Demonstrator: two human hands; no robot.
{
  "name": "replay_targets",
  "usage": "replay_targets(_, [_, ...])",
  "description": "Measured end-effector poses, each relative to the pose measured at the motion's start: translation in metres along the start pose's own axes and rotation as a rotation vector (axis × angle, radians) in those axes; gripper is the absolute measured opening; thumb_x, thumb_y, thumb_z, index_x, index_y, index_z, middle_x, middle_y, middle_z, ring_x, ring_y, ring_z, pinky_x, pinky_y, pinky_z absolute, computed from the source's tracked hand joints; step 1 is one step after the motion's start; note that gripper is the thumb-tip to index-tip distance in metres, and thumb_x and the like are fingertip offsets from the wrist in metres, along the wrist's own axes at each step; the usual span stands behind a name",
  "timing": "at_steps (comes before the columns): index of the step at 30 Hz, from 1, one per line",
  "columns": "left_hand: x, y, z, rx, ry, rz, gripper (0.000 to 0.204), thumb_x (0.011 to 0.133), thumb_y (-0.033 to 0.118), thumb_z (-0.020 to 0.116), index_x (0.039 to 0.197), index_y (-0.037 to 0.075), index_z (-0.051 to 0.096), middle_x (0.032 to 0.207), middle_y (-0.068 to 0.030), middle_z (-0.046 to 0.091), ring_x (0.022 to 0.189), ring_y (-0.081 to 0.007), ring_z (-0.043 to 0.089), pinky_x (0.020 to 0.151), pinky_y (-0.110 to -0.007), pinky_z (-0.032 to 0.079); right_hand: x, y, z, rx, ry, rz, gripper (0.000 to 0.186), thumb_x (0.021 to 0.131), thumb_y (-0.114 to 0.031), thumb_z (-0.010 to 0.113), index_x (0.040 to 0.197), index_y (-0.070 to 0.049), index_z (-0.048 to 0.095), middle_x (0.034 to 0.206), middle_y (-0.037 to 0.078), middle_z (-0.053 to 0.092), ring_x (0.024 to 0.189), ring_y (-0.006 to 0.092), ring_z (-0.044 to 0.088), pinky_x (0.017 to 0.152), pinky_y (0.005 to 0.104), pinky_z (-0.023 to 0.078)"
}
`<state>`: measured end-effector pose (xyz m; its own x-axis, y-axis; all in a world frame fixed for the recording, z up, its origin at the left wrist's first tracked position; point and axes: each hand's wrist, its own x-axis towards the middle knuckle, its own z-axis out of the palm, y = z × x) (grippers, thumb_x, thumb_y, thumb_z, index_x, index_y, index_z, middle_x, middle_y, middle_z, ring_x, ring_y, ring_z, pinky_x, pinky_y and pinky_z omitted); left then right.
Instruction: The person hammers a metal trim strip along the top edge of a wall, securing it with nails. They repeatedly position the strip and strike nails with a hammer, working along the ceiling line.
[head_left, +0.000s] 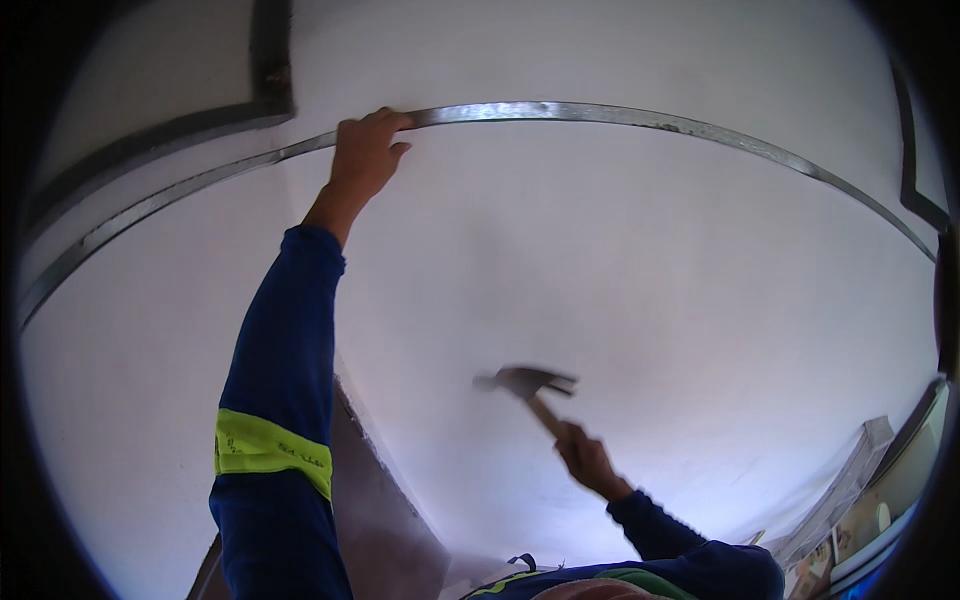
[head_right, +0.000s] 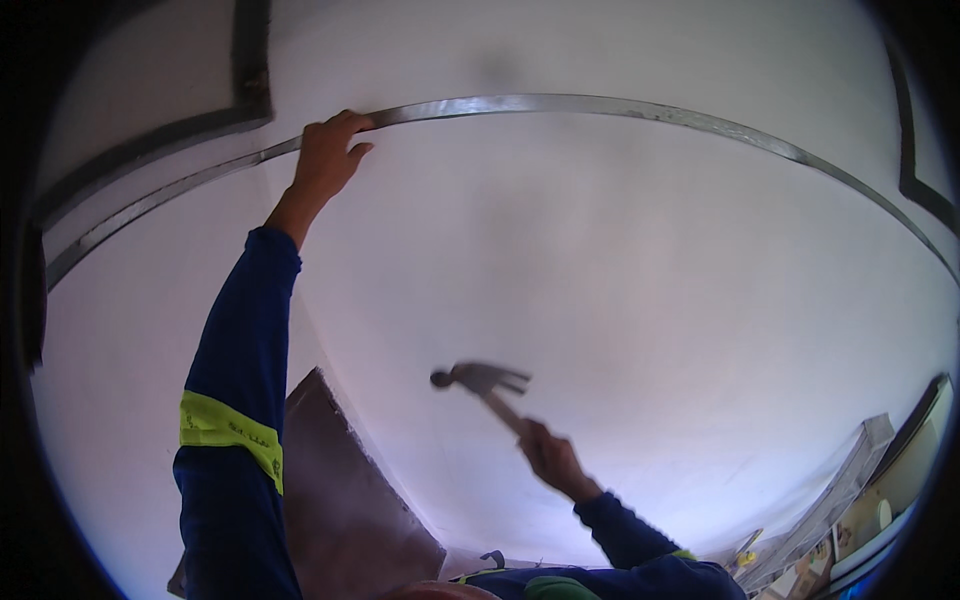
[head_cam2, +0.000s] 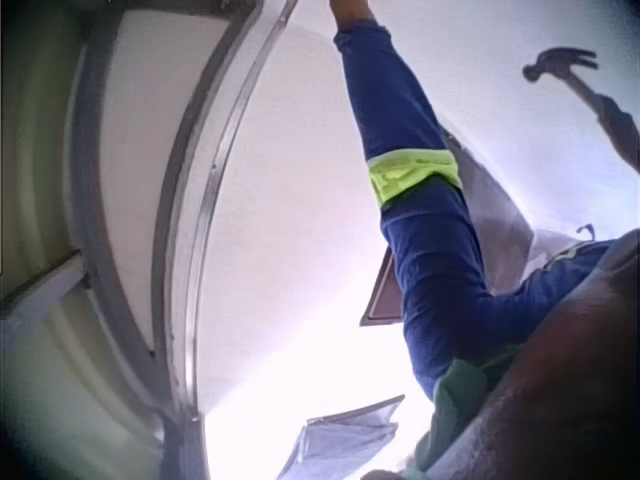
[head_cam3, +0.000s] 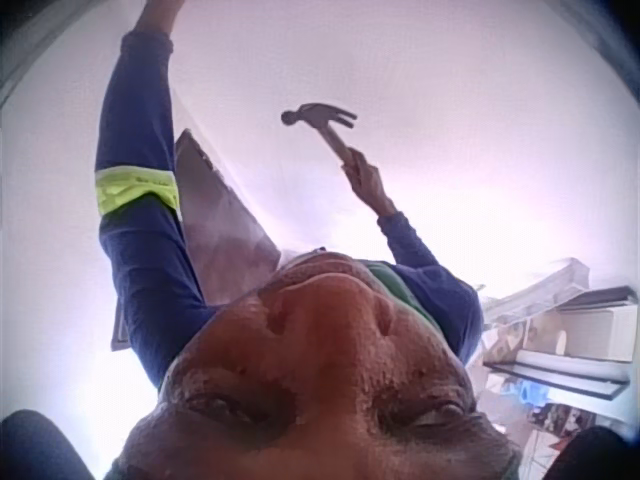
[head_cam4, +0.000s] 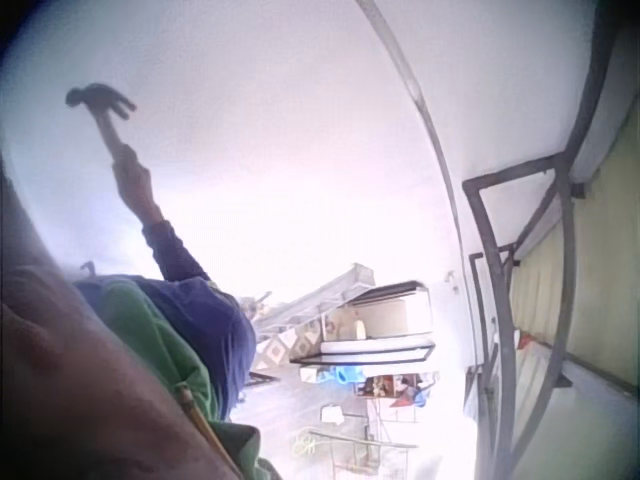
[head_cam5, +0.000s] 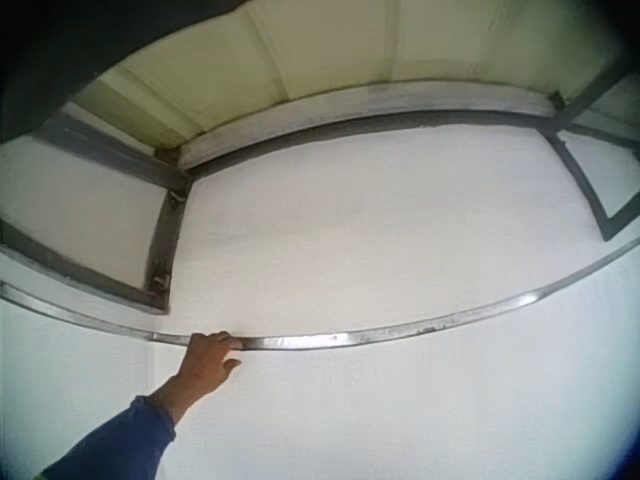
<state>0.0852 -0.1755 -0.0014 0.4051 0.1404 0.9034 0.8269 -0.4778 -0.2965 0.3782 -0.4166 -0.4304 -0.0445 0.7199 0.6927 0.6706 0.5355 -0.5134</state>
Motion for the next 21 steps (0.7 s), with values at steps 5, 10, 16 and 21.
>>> replay_targets(5, [0.019, 0.022, -0.005, 0.072, -0.012, 0.126, 0.022, 0.087, 0.023, 0.078, 0.104, 0.012, 0.071, 0.1, -0.0011, 0.073, 0.09, -0.023, 0.07, 0.084, -0.04, 0.05, -0.096, 0.01, 0.021, 0.079, -0.428, 0.279, 0.038, 0.102, -0.028, 0.062, 0.133, -0.01, 0.05, 0.086, 0.02, 0.071, 0.072, 0.0434, 0.07, 0.061, 0.0516, 0.056])
replay_targets(10, [0.04, 0.061, 0.015, 0.069, 0.134, 0.313, 0.015, 0.091, 0.022, 0.074, 0.096, 0.009, 0.069, 0.088, -0.0042, 0.07, 0.083, -0.0244, 0.067, 0.084, -0.04, 0.049, -0.125, 0.012, 0.02, 0.04, -0.735, 0.303, 0.047, 0.106, -0.045, 0.051, 0.14, -0.013, 0.05, 0.095, 0.018, 0.074, 0.082, 0.0414, 0.072, 0.073, 0.0489, 0.058])
replay_targets(16, [0.037, 0.067, 0.017, 0.127, 0.175, 0.291, 0.013, 0.09, 0.02, 0.073, 0.092, 0.009, 0.067, 0.086, -0.0056, 0.068, 0.082, -0.0269, 0.066, 0.084, -0.039, 0.05, -0.109, -0.001, 0.027, 0.008, -0.751, 0.426, 0.042, 0.103, -0.041, 0.058, 0.136, -0.016, 0.053, 0.089, 0.018, 0.073, 0.078, 0.043, 0.071, 0.07, 0.0515, 0.056])
replay_targets(21, [0.029, 0.07, 0.021, 0.02, 0.262, 0.296, 0.012, 0.089, 0.017, 0.073, 0.098, 0.009, 0.07, 0.094, -0.0062, 0.069, 0.083, -0.0281, 0.067, 0.086, -0.039, 0.053, 0.005, -0.009, -0.035, -0.059, -0.184, -0.073, 0.039, 0.096, -0.024, 0.071, 0.13, -0.008, 0.062, 0.1, 0.015, 0.074, 0.086, 0.0364, 0.072, 0.076, 0.0418, 0.06])
